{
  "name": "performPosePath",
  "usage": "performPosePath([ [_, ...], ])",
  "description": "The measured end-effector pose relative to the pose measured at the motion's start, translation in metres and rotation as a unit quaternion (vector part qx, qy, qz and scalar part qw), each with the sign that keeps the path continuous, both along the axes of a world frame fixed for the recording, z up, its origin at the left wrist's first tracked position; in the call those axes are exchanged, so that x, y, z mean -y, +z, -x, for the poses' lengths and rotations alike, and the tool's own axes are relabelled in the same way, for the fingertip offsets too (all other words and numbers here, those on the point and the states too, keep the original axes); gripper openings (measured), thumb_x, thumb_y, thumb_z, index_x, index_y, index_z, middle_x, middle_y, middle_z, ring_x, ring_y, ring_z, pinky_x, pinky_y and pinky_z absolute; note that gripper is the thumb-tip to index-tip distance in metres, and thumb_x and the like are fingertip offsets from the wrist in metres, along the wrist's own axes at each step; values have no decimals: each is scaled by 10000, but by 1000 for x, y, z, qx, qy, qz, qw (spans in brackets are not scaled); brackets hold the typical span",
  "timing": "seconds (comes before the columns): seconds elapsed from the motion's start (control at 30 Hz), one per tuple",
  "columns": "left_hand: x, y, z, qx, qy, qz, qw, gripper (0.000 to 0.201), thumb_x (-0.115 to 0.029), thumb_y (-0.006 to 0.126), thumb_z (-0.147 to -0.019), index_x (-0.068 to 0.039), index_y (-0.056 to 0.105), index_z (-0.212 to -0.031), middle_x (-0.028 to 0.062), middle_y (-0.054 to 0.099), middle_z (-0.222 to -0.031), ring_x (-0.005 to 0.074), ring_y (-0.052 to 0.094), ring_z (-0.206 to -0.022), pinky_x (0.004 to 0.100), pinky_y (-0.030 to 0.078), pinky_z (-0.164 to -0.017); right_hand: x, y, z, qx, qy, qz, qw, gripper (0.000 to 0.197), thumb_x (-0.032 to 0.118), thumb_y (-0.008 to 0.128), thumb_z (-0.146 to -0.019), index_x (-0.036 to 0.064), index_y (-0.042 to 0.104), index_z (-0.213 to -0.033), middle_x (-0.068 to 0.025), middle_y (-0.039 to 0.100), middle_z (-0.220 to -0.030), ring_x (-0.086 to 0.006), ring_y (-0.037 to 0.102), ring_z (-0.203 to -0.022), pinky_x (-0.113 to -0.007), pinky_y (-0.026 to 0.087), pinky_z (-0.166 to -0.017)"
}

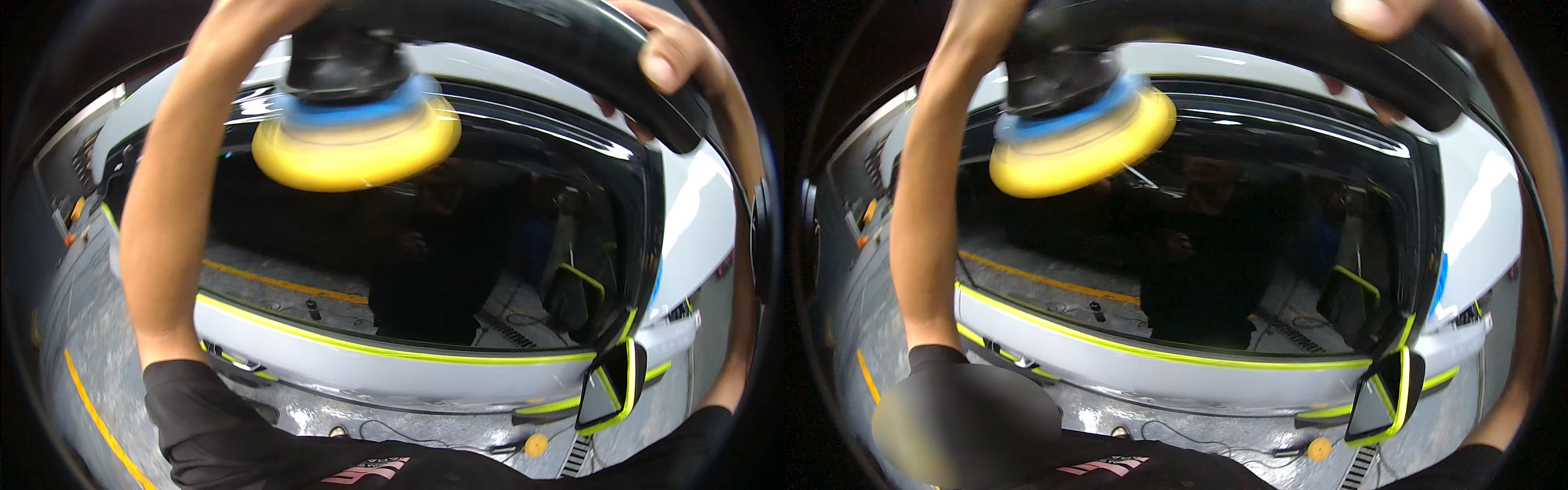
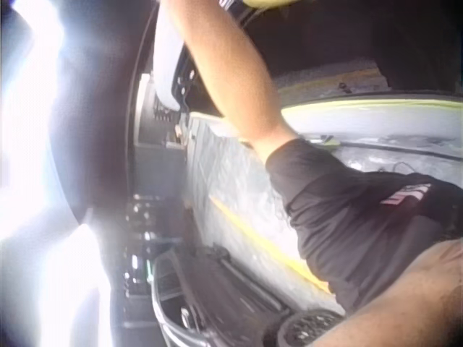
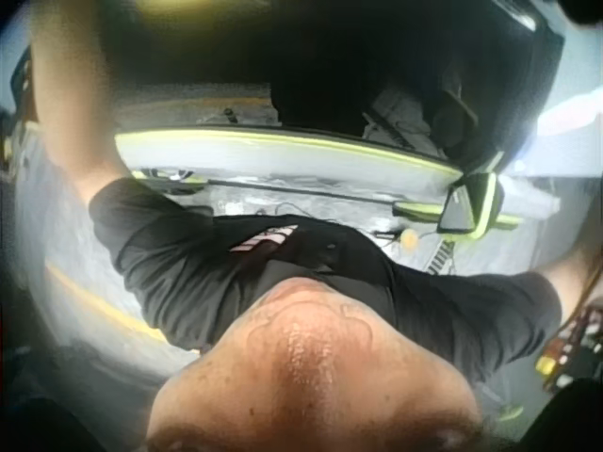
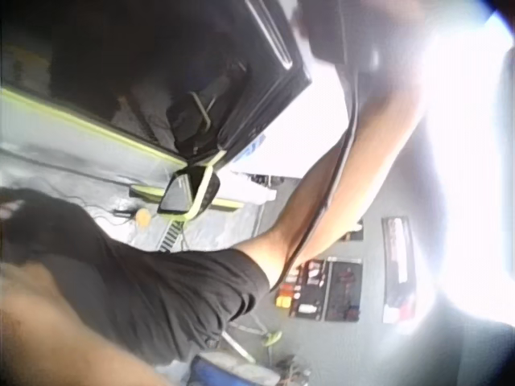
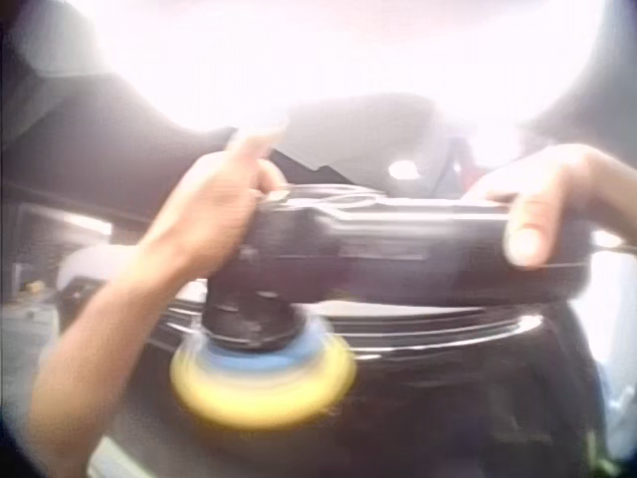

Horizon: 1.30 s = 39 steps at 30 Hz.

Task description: The person uses a rotary polisher with a yellow pad to buff the black roof and A-pillar of a silver car. They move the tool in controlled circular motions across the surface and occasionally wipe the area with a blue microfiber cloth.

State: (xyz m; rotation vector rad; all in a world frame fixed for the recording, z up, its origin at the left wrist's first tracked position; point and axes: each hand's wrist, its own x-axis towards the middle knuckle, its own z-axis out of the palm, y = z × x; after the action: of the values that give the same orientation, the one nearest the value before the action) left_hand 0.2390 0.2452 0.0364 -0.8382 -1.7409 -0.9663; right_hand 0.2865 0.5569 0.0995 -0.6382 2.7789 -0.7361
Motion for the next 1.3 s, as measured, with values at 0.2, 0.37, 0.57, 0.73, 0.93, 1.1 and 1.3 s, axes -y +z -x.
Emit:
performPosePath([
  [0.2,-22,-3,-22,-66,11,53,996,804,-594,236,-1078,26,682,-826,216,692,-871,285,650,-880,440,450,-921,-10,13,-19,-18,-63,2,998,978,524,957,-584,20,480,-1273,-204,676,-835,-306,733,-608,-423,661,-635],
  [0.37,-13,13,-20,1,43,34,999,812,-581,244,-1079,63,681,-850,257,697,-926,317,649,-939,460,438,-957,-5,7,-2,-48,-53,16,997,1024,516,965,-563,13,470,-1304,-196,659,-836,-306,736,-674,-433,665,-622],
  [0.57,41,15,11,27,59,-14,998,836,-596,256,-1071,60,675,-767,198,683,-809,271,627,-810,423,468,-862,58,-2,18,-91,-20,36,995,1025,541,943,-581,9,478,-1322,-195,646,-869,-310,734,-725,-424,664,-632],
  [0.73,125,7,27,-24,57,-6,998,787,-623,287,-1059,13,674,-804,113,640,-728,192,579,-724,369,463,-771,134,7,46,-84,70,-4,994,1033,575,909,-598,4,498,-1355,-206,635,-915,-293,725,-726,-410,661,-628],
  [0.93,192,10,74,9,-9,-89,996,726,-678,395,-1018,-25,665,-853,98,654,-722,152,584,-665,295,476,-685,168,-6,70,-75,76,-12,994,1025,548,905,-609,-7,489,-1363,-210,637,-936,-292,724,-741,-406,658,-637],
  [1.1,207,18,66,57,28,-148,987,698,-698,436,-1002,-53,644,-832,52,621,-679,110,563,-603,242,453,-594,178,-3,70,-75,61,-12,995,1018,525,903,-617,-16,482,-1370,-214,638,-954,-291,724,-753,-403,656,-644],
  [1.3,255,6,86,-47,39,-123,991,687,-704,418,-1000,-70,637,-854,54,632,-709,110,559,-590,247,454,-559,191,-3,75,-64,57,-16,996,1011,497,900,-627,-28,474,-1378,-218,640,-975,-290,723,-768,-400,653,-653],
])
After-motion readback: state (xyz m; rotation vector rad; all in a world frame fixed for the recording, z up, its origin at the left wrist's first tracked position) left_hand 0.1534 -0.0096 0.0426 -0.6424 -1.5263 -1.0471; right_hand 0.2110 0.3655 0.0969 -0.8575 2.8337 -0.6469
